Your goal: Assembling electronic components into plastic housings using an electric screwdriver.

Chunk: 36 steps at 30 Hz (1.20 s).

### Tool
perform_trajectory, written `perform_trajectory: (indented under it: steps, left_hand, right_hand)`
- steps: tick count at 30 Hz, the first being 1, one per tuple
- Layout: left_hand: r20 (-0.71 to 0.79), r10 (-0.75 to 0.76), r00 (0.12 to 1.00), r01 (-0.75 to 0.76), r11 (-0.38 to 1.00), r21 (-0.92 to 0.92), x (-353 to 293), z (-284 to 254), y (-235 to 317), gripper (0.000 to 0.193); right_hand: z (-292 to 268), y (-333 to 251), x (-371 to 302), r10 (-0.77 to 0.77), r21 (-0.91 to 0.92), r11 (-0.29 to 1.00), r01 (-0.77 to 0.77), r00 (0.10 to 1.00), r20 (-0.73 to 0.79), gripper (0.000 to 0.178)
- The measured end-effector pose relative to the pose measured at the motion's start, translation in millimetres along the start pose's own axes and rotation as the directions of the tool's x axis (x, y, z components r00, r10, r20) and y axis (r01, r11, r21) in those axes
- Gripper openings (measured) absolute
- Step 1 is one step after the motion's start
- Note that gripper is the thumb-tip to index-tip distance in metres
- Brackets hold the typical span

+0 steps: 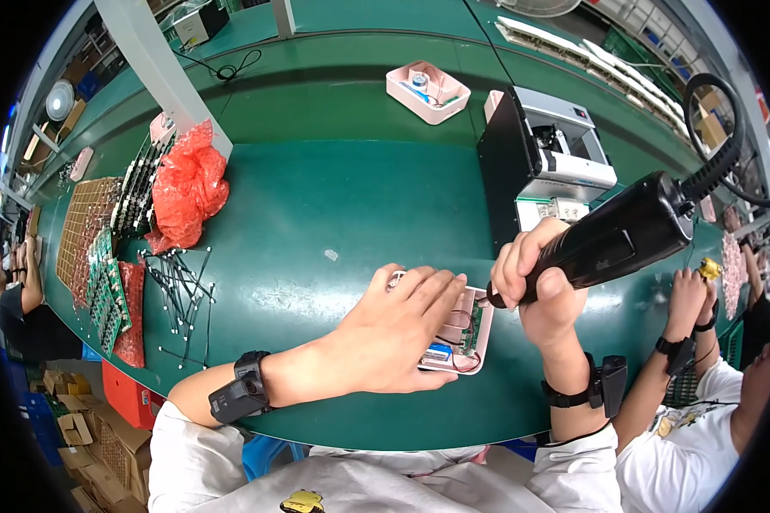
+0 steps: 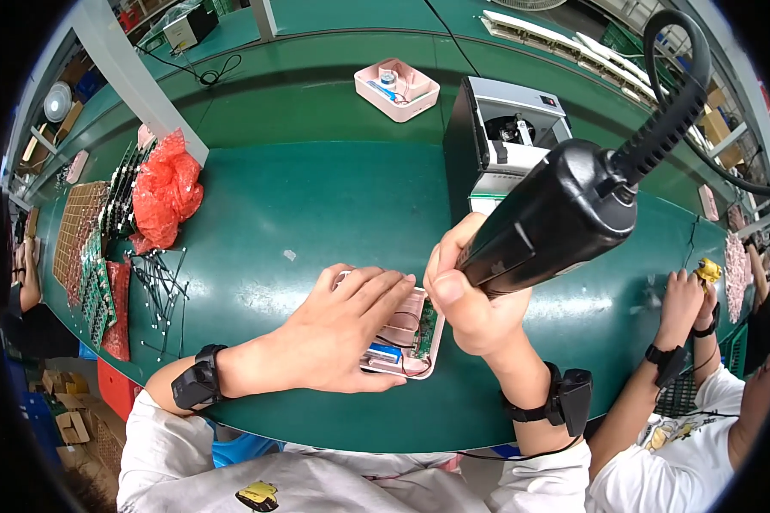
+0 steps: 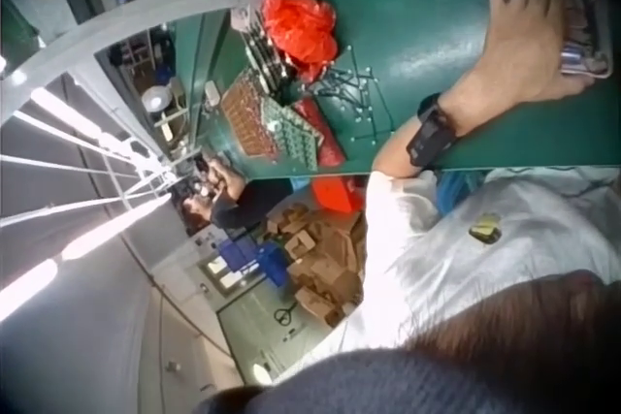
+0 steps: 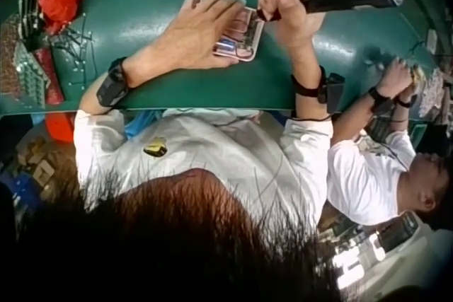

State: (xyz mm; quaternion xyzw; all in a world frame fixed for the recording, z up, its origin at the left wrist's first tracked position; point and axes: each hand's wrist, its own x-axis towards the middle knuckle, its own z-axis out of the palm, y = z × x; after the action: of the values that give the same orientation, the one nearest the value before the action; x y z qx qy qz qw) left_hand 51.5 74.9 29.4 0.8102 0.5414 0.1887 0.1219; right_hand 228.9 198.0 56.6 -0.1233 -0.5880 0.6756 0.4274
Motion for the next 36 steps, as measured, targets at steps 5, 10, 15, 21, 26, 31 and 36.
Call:
perform_trajectory:
  steps: [5,10,15,21,26,31,36]
  left_hand:
    - [-0.014,0.004,1.0,-0.004,1.0,0.012,-0.6,0.3,-0.3,0.101]
    - [-0.015,-0.008,1.0,0.009,1.0,0.01,-1.8,0.1,-4.4,0.102]
    - [-0.076,-0.059,0.995,0.063,0.997,0.048,-4.3,3.0,-2.3,0.101]
    - [-0.037,-0.133,0.99,0.133,0.991,0.012,-2.5,2.5,-3.7,0.105]
    - [-0.053,-0.131,0.99,0.133,0.991,0.029,-0.8,-0.4,-4.0,0.103]
    - [-0.044,-0.132,0.99,0.132,0.991,0.008,-0.4,1.7,-3.9,0.102]
    - [-0.096,-0.113,0.989,0.116,0.993,0.021,-0.5,3.4,-3.2,0.099]
  right_hand:
    - [-1.0,2.9,-0.3,-0.044,-0.009,0.999,0.044,0.999,-0.022,0.048]
    - [-4.4,-9.7,4.1,-0.139,-0.063,0.988,0.139,0.99,0.001,0.047]
    - [-50.1,-73.1,21.0,-0.423,-0.243,0.882,0.404,0.906,-0.03,0.046]
    - [-75.9,-60.7,33.7,-0.391,-0.312,0.888,0.338,0.912,-0.123,0.045]
    - [-49.6,-67.4,5.6,-0.271,-0.169,0.952,0.257,0.961,-0.063,0.046]
    - [19.1,-48.3,-29.0,-0.102,0.071,0.992,0.102,0.995,-0.002,0.05]
    - [18.9,-27.3,-38.2,-0.012,0.064,0.998,0.009,0.999,0.042,0.046]
